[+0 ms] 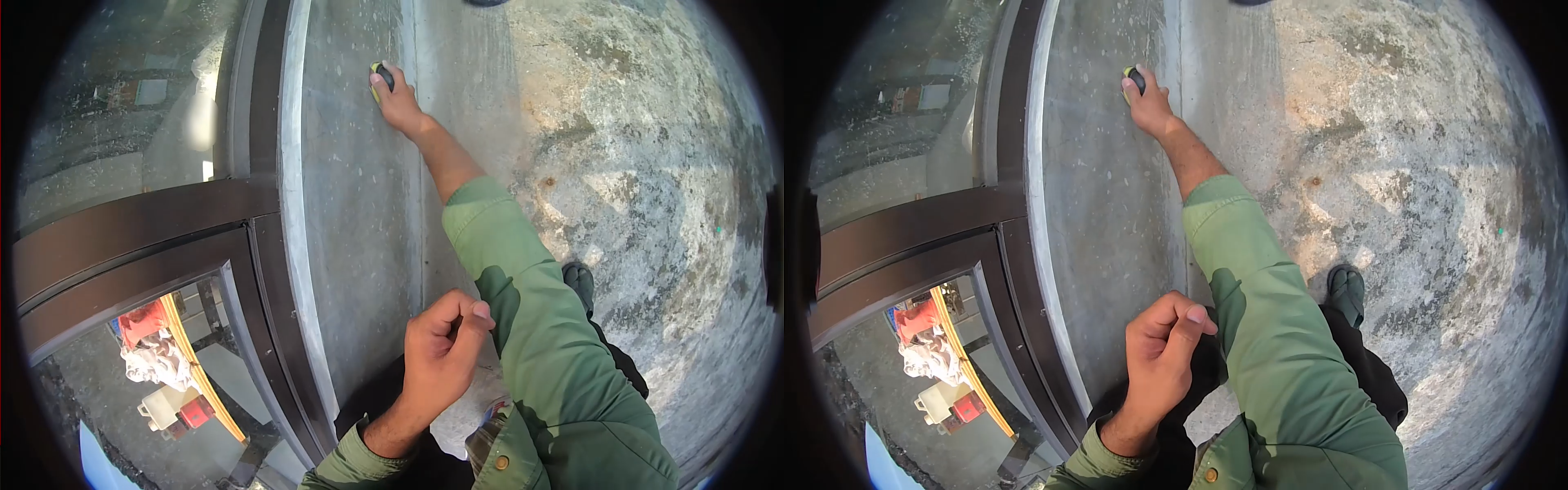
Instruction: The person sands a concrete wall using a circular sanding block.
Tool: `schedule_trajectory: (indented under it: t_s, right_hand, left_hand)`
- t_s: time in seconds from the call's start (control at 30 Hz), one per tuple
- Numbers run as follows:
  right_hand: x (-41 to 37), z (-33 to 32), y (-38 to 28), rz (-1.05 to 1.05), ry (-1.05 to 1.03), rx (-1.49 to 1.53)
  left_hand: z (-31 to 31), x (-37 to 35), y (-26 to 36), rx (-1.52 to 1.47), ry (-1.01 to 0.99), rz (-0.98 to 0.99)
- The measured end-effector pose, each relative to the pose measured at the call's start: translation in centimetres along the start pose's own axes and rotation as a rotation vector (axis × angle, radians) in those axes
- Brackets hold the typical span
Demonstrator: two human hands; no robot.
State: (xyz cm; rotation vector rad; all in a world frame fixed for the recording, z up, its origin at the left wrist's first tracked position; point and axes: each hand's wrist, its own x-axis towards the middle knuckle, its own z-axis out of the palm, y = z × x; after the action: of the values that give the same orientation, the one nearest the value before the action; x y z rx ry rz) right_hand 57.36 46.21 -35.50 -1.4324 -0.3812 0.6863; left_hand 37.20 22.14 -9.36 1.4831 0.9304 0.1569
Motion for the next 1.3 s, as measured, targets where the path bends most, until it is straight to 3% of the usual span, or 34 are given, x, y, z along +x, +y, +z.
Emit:
schedule_trajectory:
  t_s: [0.07,0.17,0.23,0.3,0.37,0.43,0.57,0.63,0.73,0.8,0.83,0.9,0.97,1.0,1.1,1.2,1.3]
  right_hand:
    - [-1.0,0.1,-0.3,0.031,0.003,-0.033]
    - [-3.4,-0.2,-9.7,-0.271,-0.009,-0.023]
    - [-2.0,-0.6,-10.0,-0.353,-0.011,-0.005]
    - [0.1,-0.3,-7.1,-0.093,0.074,-0.029]
    - [-1.0,0.0,0.9,0.123,0.079,-0.038]
    - [-5.2,0.9,8.4,0.23,0.066,-0.066]
    - [-9.9,1.1,10.8,0.359,0.049,-0.038]
    - [-7.5,1.0,4.8,0.101,0.036,0.022]
    - [-5.8,0.0,-12.2,-0.408,-0.061,0.11]
    - [-4.0,-0.3,-16.9,-0.498,-0.071,-0.037]
    - [-3.1,-0.4,-16.4,-0.5,-0.065,-0.033]
    - [-0.9,-0.3,-13.2,-0.268,0.003,0.048]
    - [0.9,-0.4,-4.1,-0.112,0.016,0.042]
    - [-0.7,-0.5,-0.3,0.059,0.043,0.0]
    - [-8.2,0.7,12.0,0.263,0.084,-0.03]
    - [-13.7,1.3,12.5,0.361,0.075,-0.059]
    - [-12.5,1.9,7.1,0.105,0.093,-0.051]
  left_hand:
    - [0.2,0.1,0.1,-0.028,0.017,-0.017]
    - [-0.4,-0.8,1.8,-0.046,-0.047,-0.101]
    - [-0.3,-0.7,1.3,-0.048,-0.041,-0.087]
    - [-0.3,-0.6,1.6,-0.039,-0.035,-0.028]
    - [-0.3,-0.4,2.0,-0.035,-0.022,-0.04]
    - [0.0,-0.4,2.4,-0.034,-0.046,0.019]
    - [0.2,-0.8,2.5,-0.03,-0.072,-0.033]
    - [-0.2,-1.1,2.5,-0.014,-0.093,-0.052]
    - [-0.6,-1.6,2.6,-0.023,-0.131,0.012]
    - [-0.9,-1.7,2.9,-0.039,-0.16,0.066]
    - [-0.9,-1.6,2.9,-0.008,-0.153,0.075]
    - [-1.1,-1.7,3.1,0.003,-0.148,0.049]
    - [-0.9,-1.7,3.1,-0.004,-0.14,0.008]
    - [-0.8,-1.7,3.1,-0.002,-0.133,0.005]
    - [-0.3,-1.4,2.2,-0.024,-0.181,0.015]
    - [-0.2,-1.5,2.0,0.028,-0.205,0.019]
    - [-0.3,-2.2,1.8,0.045,-0.201,0.074]
